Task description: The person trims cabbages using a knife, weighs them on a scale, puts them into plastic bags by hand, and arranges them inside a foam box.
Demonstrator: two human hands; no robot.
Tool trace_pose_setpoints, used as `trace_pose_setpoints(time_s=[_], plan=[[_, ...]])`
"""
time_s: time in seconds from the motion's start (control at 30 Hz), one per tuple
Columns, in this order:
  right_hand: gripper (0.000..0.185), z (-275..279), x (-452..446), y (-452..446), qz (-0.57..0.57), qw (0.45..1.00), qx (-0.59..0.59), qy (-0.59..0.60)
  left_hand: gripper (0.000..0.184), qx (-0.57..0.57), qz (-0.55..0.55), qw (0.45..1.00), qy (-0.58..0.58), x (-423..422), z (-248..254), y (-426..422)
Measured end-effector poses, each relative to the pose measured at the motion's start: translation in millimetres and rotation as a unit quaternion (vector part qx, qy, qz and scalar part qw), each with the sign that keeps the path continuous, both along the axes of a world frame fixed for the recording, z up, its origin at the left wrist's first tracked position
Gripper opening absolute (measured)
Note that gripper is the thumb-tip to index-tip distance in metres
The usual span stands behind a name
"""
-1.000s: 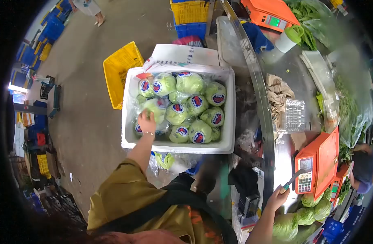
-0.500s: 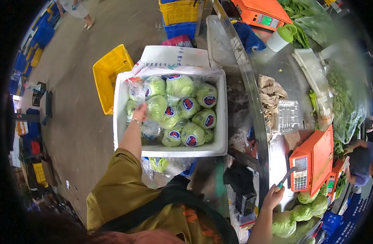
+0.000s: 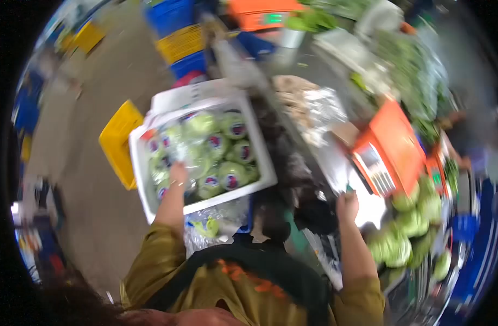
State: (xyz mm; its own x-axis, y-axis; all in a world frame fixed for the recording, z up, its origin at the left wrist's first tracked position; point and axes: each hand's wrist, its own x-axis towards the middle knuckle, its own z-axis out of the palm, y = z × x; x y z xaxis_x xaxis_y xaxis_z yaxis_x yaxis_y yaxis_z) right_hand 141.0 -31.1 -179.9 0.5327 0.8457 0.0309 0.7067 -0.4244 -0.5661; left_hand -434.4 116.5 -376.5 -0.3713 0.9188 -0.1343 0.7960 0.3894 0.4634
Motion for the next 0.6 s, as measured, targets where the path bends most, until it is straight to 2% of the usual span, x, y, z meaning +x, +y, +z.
trace_pose_setpoints(time_s=[0.03, 0.07, 0.1, 0.13, 0.17, 0.2, 0.23, 0.3, 0.4, 0.47, 0.6], plan=[[0.033, 12, -8, 4, -0.012, 0.997, -0.071, 0.001, 0.023, 0.097, -0.045, 0.994, 0.028, -5, -10, -3], [0.037, 33, -32, 6, -0.06, 0.997, -0.007, -0.041, 0.02, 0.069, -0.031, 0.997, -0.008, 11, 40, -13], [0.039, 28, -24, 6, -0.062, 0.997, -0.05, -0.018, 0.02, 0.167, -0.066, 0.983, 0.046, 0, 23, -20], [0.04, 50, -33, 8, -0.068, 0.996, -0.052, 0.002, 0.019, 0.157, -0.023, 0.987, 0.025, 18, 78, -40], [0.042, 47, -28, 7, -0.072, 0.996, -0.058, 0.011, 0.018, 0.177, -0.068, 0.98, -0.06, 20, 117, -54], [0.043, 50, -25, 5, -0.077, 0.994, -0.074, 0.04, 0.016, 0.183, -0.065, 0.975, -0.112, 13, 126, -67], [0.042, 49, -21, 6, -0.084, 0.992, -0.085, 0.048, 0.016, 0.21, -0.129, 0.967, -0.059, 26, 169, -84], [0.043, 50, -14, 3, -0.09, 0.988, -0.082, 0.091, 0.015, 0.2, -0.14, 0.964, -0.108, 43, 221, -112], [0.038, 44, 1, -1, -0.068, 0.988, -0.093, 0.102, 0.015, 0.311, -0.169, 0.932, -0.082, 118, 306, -143], [0.033, 44, 14, 4, -0.025, 0.988, -0.132, 0.078, 0.014, 0.309, -0.194, 0.93, -0.051, 150, 329, -149], [0.027, 65, 65, -1, 0.086, 0.98, -0.172, -0.059, 0.011, 0.291, -0.19, 0.938, -0.007, 225, 346, -153]])
